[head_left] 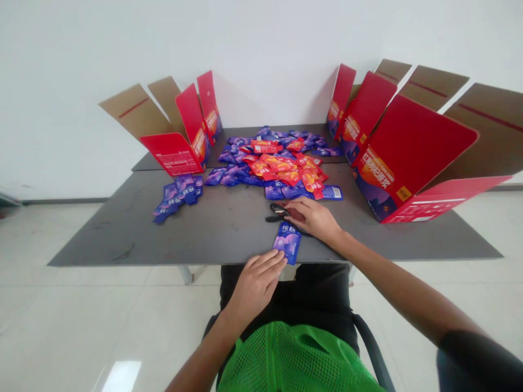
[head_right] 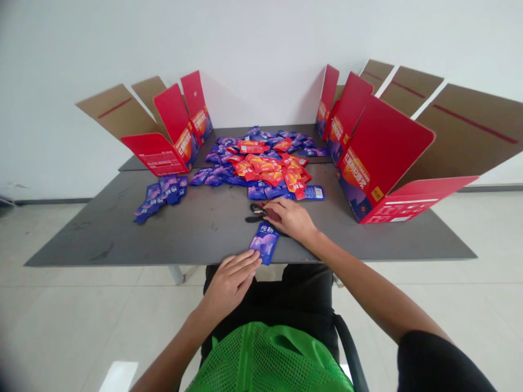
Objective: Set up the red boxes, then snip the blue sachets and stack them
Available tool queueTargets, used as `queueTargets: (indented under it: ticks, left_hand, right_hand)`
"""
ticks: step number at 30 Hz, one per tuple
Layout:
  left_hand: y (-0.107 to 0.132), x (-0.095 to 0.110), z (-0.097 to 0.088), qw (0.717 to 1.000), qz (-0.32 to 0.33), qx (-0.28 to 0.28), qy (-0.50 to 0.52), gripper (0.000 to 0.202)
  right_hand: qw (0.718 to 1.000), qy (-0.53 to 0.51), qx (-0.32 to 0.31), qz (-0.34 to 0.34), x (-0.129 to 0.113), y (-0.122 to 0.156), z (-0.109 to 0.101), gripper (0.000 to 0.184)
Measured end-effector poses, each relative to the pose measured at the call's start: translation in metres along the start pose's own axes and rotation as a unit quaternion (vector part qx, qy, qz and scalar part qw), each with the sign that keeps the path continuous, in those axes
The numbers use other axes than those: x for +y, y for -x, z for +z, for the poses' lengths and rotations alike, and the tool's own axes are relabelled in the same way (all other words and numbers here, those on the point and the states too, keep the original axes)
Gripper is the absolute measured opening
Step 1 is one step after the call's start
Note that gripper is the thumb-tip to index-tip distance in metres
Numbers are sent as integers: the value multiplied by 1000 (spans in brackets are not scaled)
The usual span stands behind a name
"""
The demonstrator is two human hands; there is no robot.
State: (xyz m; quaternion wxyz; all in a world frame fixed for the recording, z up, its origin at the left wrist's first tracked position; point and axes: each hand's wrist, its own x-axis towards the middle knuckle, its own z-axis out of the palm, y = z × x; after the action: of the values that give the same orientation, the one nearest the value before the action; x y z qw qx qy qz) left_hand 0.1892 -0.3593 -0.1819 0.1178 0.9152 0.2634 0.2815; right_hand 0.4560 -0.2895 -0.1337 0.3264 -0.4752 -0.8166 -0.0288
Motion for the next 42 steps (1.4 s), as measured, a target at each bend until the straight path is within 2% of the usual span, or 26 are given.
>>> queueTargets:
  ticks: [2,4,6,8,10,12,14,16,18,20,22,24,27,29,31,34,36,38,40,42]
  left_hand:
    - [0,0,1,1000,-1,3,-4,48]
    - [0,0,2,1000,1,5,-7,47]
    - [0,1,2,1000,-3,9,-6,45]
    - [0,1,1,1000,-11,7,-3,43]
    - [0,1,0,1000,-11,1,-1,44]
    - [0,1,-1,1000,-5,-3,0,45]
    - [0,0,-2,1000,-4,-1,0,46]
    - [0,0,-1,1000,-5,2,-3,46]
    - [0,0,0,1000,-2,5,-5,45]
    - [0,0,1,1000,0,5,-4,44]
    - [0,0,1,1000,-8,2,-2,42]
    - [0,0,0,1000,-17,-5,-3,41]
    - [0,0,-1,1000,-11,-11,-4,44]
    - [0,0,-1,1000,-6,-6,-1,45]
    - [0,0,-1,1000,-6,-1,1,45]
    - [0,0,-1,1000,-6,-4,-1,44]
    - [-1,0,-1,1000,-7,-2,0,41]
    - [-1,0,-1,1000,-9,0,3,40]
    - [-2,0,-2,1000,-5,0,4,42]
    - [-2,0,-3,1000,-1,-2,5,45]
  right_hand:
    - [1000,0,11,-2,-2,-4,-10,29]
    - [999,-28,12,-19,-23,3,-17,31]
    - [997,-56,-10,-47,-49,15,-16,31]
    - [994,-75,-38,-64,-63,26,-10,29]
    - [995,-77,-41,-53,-57,29,-1,28]
    - [998,-55,-25,-26,-34,21,4,29]
    - [1000,-15,-14,-5,-8,8,3,28]
    - [1000,14,-10,2,4,-2,-4,27]
    - [1000,10,2,3,-4,-3,-10,28]
    - [1000,-25,10,-11,-29,5,-13,30]
    - [997,-65,-10,-41,-54,17,-9,29]
    - [994,-90,-34,-57,-62,25,-2,28]
    - [997,-65,-23,-16,-36,18,6,29]
    - [1000,-18,-11,11,-10,4,3,28]
    - [1000,9,10,24,0,-7,-5,27]
    - [999,-26,24,3,-25,-5,-12,30]
    - [997,-65,-9,-37,-51,8,-9,29]
    - [993,-91,-42,-57,-63,19,-1,27]
    - [995,-89,-38,-38,-53,20,6,27]
    - [998,-53,-18,-6,-30,12,8,27]
